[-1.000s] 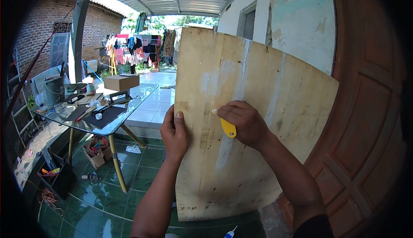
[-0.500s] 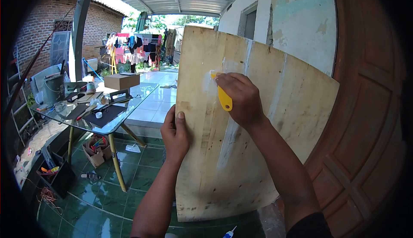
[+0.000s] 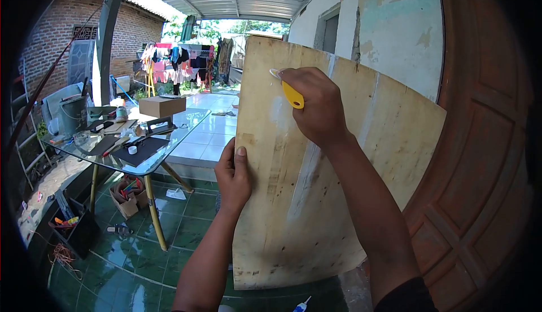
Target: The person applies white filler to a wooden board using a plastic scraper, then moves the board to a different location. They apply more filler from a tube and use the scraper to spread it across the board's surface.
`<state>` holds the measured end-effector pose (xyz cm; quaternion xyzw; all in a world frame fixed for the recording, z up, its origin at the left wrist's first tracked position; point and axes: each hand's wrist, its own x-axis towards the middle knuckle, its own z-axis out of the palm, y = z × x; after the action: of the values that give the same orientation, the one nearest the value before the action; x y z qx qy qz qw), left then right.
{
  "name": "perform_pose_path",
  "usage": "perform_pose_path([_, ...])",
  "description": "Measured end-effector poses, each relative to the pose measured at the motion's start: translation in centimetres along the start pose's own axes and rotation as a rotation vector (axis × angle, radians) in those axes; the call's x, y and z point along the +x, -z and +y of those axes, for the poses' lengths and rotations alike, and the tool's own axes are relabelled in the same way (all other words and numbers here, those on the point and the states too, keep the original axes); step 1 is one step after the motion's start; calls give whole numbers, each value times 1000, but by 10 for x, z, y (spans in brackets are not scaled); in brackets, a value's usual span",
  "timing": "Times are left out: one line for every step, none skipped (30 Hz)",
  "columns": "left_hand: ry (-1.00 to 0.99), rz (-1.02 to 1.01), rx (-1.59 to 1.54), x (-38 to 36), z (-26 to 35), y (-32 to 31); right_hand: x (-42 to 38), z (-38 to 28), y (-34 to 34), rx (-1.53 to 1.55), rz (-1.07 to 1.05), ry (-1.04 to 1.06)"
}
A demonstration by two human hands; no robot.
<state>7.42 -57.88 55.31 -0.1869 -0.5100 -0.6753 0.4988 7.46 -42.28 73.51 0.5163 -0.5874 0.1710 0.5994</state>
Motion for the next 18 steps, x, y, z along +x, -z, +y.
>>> perform_pose_path([5,6,-7,0,0,0,-2,2,-6,-23,-31,-36])
perform_pose_path([9,12,-17,1,0,-1,-10,0,-12,-41,-49,-3])
perform_pose_path([14,17,-25,0,-1,-1,-24,-8,-16,-59,-67,28])
perform_pose_path([28,21,-33,1,-2,0,-39,-15,-20,-79,-83,63])
perform_pose_path([41,27,-42,2,-3,0,-57,-22,-24,-64,-102,80])
perform_pose_path([56,30,-51,1,-5,0,-76,-29,-26,-50,-122,95])
perform_pose_path([59,26,-62,1,-6,0,-89,-32,-25,-30,-162,82])
perform_pose_path([60,22,-73,1,-7,1,-89,-32,-20,36,-198,16])
perform_pose_path([59,19,-84,2,-8,1,-87,-32,-14,101,-234,-47])
perform_pose_path([42,19,-68,3,-7,1,-84,-33,-7,166,-267,-114])
perform_pose_path([27,17,-53,2,-6,1,-70,-26,-1,153,-182,-128])
perform_pose_path([15,17,-37,2,-6,1,-54,-16,6,112,-108,-109])
perform_pose_path([10,17,-35,2,-5,1,-40,0,10,76,-31,-77])
perform_pose_path([7,18,-31,2,-4,1,-23,6,19,7,22,-75])
perform_pose_path([9,18,-24,0,-4,2,-13,16,19,-27,47,-66])
perform_pose_path([15,22,-25,-2,-2,1,-10,23,19,-62,75,-57])
perform_pose_path([16,26,-23,-1,0,1,-12,22,18,-52,52,-35])
perform_pose_path([22,28,-18,-2,0,0,-16,18,14,-39,28,-18])
